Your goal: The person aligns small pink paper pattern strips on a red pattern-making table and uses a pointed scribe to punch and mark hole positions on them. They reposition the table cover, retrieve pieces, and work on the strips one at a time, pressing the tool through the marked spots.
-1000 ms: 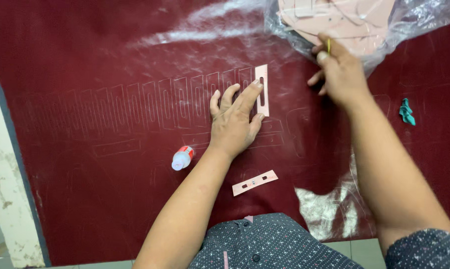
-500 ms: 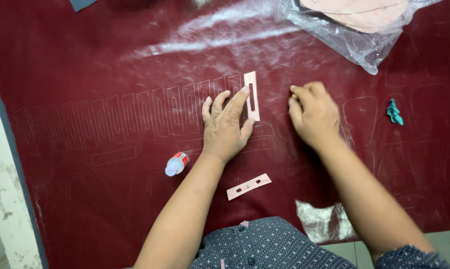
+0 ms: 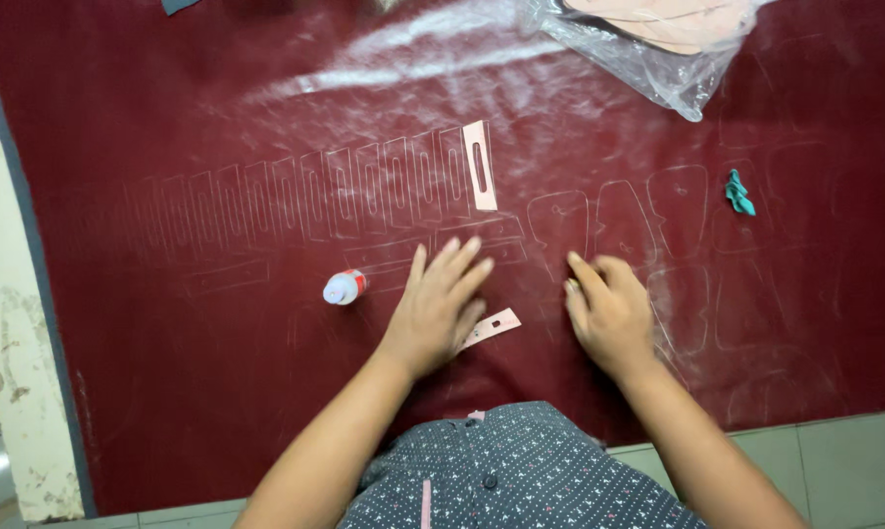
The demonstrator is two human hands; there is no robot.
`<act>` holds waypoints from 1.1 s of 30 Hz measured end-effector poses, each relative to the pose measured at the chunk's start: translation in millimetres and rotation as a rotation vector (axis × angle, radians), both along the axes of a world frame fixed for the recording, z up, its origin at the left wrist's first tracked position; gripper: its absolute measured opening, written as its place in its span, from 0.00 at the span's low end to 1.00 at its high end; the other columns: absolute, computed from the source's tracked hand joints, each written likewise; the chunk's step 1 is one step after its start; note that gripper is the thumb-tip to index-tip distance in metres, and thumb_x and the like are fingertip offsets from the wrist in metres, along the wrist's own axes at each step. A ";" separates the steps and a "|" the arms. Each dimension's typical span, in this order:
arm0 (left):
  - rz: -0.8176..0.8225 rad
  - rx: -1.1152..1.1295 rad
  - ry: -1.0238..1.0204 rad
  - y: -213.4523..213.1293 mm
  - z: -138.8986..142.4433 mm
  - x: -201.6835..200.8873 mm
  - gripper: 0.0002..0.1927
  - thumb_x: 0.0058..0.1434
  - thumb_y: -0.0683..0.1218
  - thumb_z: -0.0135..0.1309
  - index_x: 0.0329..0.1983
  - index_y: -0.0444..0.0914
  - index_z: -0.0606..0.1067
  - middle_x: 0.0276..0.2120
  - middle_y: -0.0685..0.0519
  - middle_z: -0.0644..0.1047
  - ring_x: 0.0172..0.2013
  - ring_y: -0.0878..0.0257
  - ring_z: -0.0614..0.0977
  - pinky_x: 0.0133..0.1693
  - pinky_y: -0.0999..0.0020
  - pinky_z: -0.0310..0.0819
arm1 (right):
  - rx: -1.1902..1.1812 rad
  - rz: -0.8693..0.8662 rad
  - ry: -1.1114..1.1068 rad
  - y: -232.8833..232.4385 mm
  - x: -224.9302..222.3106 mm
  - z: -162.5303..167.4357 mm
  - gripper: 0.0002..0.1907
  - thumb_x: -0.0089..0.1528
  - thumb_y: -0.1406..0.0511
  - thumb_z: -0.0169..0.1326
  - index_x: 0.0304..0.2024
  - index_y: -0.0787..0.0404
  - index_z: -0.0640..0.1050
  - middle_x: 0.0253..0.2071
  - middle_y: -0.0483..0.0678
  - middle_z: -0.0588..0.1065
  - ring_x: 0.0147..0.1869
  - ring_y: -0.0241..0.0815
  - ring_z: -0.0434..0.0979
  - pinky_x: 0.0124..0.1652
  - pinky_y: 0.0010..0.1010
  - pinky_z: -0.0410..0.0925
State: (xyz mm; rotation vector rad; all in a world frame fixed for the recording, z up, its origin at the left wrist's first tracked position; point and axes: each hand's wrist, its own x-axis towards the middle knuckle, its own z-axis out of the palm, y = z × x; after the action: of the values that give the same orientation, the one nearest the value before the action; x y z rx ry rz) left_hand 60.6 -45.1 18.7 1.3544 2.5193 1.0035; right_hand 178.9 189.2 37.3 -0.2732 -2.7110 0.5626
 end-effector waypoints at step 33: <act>0.453 -0.324 0.205 -105.9 -10.5 85.9 0.34 0.66 0.58 0.49 0.73 0.43 0.64 0.75 0.52 0.60 0.74 0.50 0.57 0.71 0.43 0.41 | 0.200 -0.225 -0.037 -18.1 97.0 30.8 0.22 0.62 0.63 0.58 0.58 0.59 0.80 0.52 0.51 0.71 0.55 0.55 0.71 0.52 0.47 0.65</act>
State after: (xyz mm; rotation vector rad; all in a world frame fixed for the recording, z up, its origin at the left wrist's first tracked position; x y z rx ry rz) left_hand 146.5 -151.0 8.3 0.8541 3.0546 0.4845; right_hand 275.9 171.1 68.2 -0.5306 -2.6961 0.2232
